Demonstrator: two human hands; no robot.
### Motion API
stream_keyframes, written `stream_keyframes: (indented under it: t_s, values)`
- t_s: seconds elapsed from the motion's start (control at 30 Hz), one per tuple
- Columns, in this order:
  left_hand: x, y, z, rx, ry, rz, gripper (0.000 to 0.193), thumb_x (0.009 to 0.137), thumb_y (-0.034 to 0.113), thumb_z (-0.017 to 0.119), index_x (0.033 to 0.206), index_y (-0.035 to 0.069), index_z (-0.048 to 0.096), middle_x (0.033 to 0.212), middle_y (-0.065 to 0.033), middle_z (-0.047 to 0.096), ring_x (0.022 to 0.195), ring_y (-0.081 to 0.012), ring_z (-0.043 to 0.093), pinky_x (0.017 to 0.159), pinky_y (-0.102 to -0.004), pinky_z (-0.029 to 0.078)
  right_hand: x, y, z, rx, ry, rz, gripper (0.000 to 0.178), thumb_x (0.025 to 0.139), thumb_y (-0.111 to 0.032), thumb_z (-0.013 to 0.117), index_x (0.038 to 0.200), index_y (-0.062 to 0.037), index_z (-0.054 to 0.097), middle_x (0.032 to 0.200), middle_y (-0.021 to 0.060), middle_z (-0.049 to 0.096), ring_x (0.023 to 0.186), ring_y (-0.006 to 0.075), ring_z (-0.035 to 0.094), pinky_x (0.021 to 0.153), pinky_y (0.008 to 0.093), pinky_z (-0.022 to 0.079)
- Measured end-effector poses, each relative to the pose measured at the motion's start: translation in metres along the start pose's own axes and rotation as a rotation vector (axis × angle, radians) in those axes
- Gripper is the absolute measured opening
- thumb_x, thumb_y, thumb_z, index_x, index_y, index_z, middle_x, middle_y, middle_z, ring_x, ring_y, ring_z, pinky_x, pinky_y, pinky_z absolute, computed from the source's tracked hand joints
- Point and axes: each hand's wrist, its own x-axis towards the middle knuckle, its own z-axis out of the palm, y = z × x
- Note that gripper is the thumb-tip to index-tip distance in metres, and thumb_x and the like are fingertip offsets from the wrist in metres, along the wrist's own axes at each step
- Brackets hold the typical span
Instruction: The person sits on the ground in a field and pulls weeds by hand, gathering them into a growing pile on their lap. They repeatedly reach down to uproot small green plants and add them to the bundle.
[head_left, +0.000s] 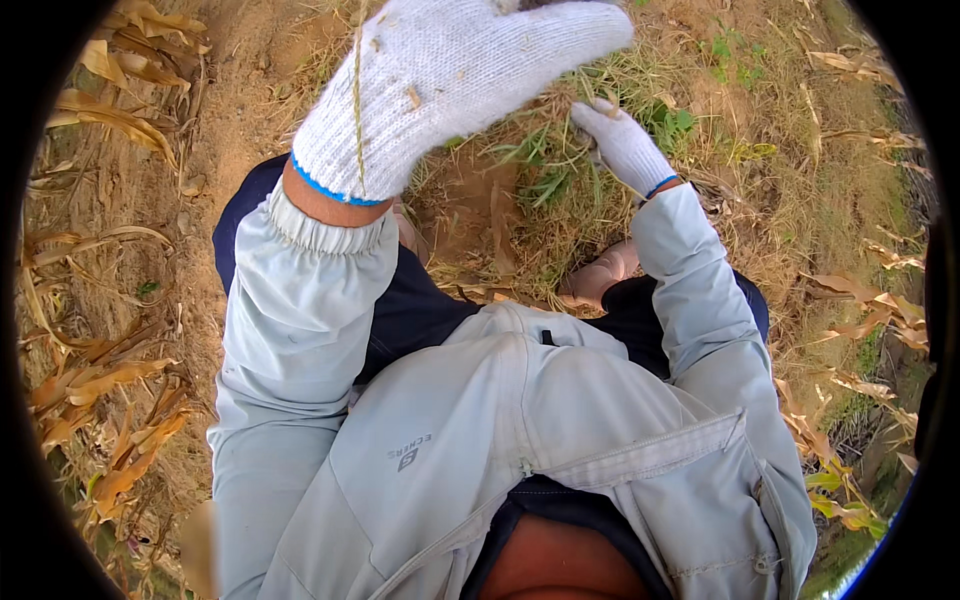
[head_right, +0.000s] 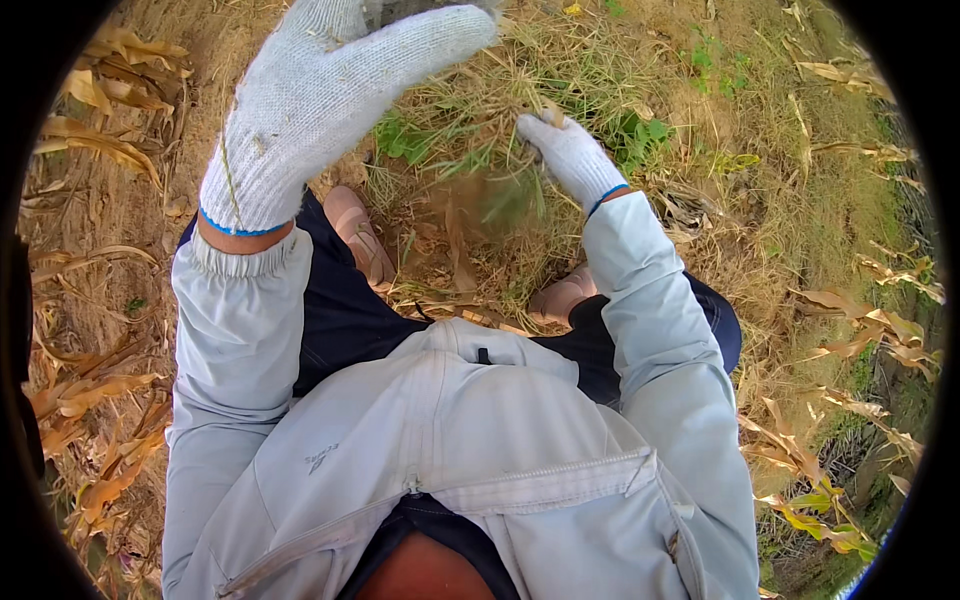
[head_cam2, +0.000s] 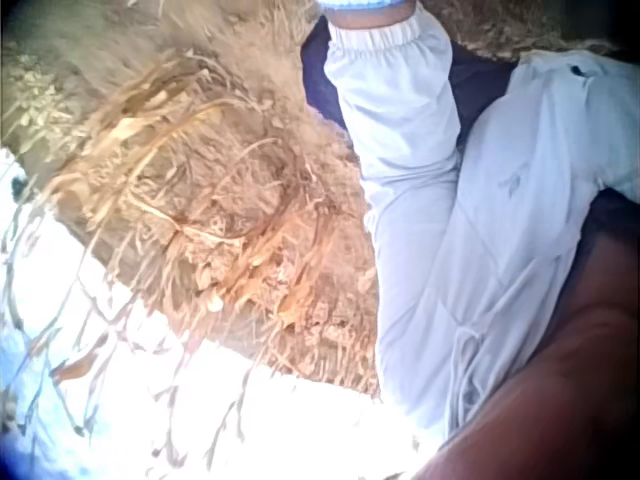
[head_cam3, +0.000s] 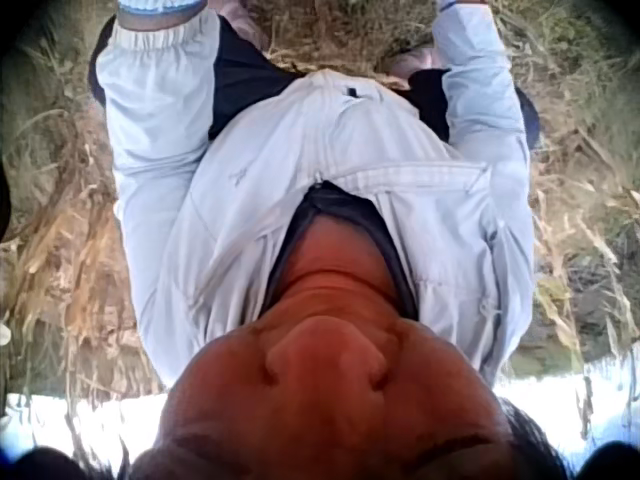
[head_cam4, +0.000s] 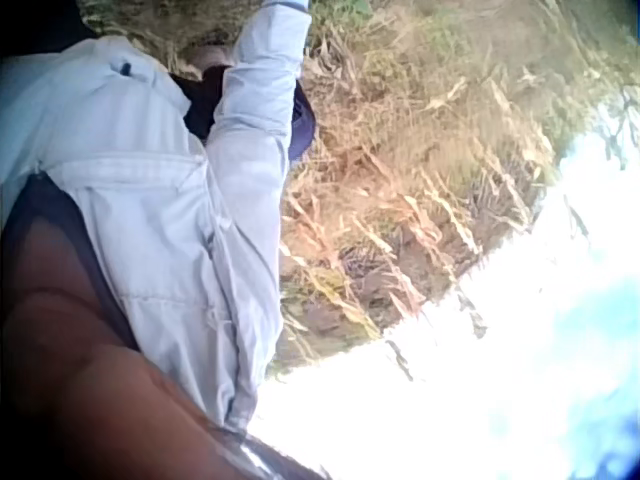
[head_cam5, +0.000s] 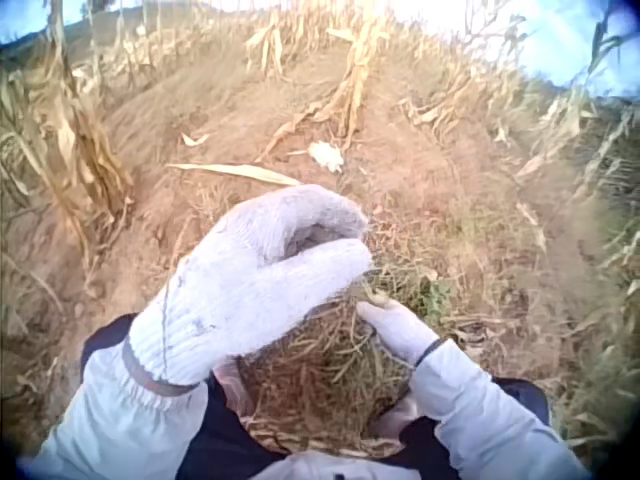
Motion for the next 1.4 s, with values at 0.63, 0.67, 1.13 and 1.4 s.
stream_keyframes:
  t_s: [0.63, 0.67, 1.13, 1.4]
  values:
    - [0.003, -0.013, -0.014, 0.107, 0.003, 0.091, 0.025, 0.096, 0.020, 0.072, 0.110, -0.002, 0.070, 0.098, -0.0023, 0.068, 0.092, -0.0108, 0.062, 0.082, -0.0279, 0.050, 0.061, 0.075, 0.055, -0.397, -0.221, 0.093, 0.060, 0.096, -0.047, 0.065, 0.134, -0.0011, 0.066, 0.119, 0.0184, 0.074, 0.107, 0.0287, 0.071, 0.094, 0.0378, 0.055]
    - [0.004, -0.013, -0.018, 0.134, 0.019, 0.073, 0.025, 0.096, 0.020, 0.072, 0.109, -0.001, 0.070, 0.097, -0.0022, 0.068, 0.092, -0.0108, 0.062, 0.082, -0.0279, 0.050, 0.060, 0.080, 0.087, -0.246, -0.300, 0.127, 0.055, 0.097, -0.044, 0.066, 0.130, 0.0000, 0.066, 0.112, 0.0152, 0.073, 0.099, 0.0262, 0.071, 0.089, 0.0377, 0.056]
    - [-0.013, -0.025, -0.074, 0.051, 0.105, -0.099, 0.025, 0.097, 0.021, 0.072, 0.109, 0.000, 0.070, 0.095, -0.0017, 0.067, 0.090, -0.0103, 0.061, 0.080, -0.0276, 0.050, 0.069, 0.121, 0.279, 0.336, -0.212, 0.777, 0.023, 0.097, -0.022, 0.073, 0.109, -0.0030, 0.067, 0.068, 0.0057, 0.058, 0.054, 0.0177, 0.058, 0.041, 0.0303, 0.046]
    - [-0.016, -0.039, -0.087, 0.006, 0.097, -0.110, 0.025, 0.097, 0.022, 0.072, 0.109, 0.000, 0.071, 0.094, -0.0015, 0.067, 0.089, -0.0101, 0.061, 0.079, -0.0276, 0.049, 0.122, 0.221, 0.313, -0.444, -0.454, 0.307, 0.042, 0.092, -0.035, 0.072, 0.109, 0.0034, 0.072, 0.095, 0.0196, 0.075, 0.084, 0.0302, 0.072, 0.072, 0.0402, 0.058]
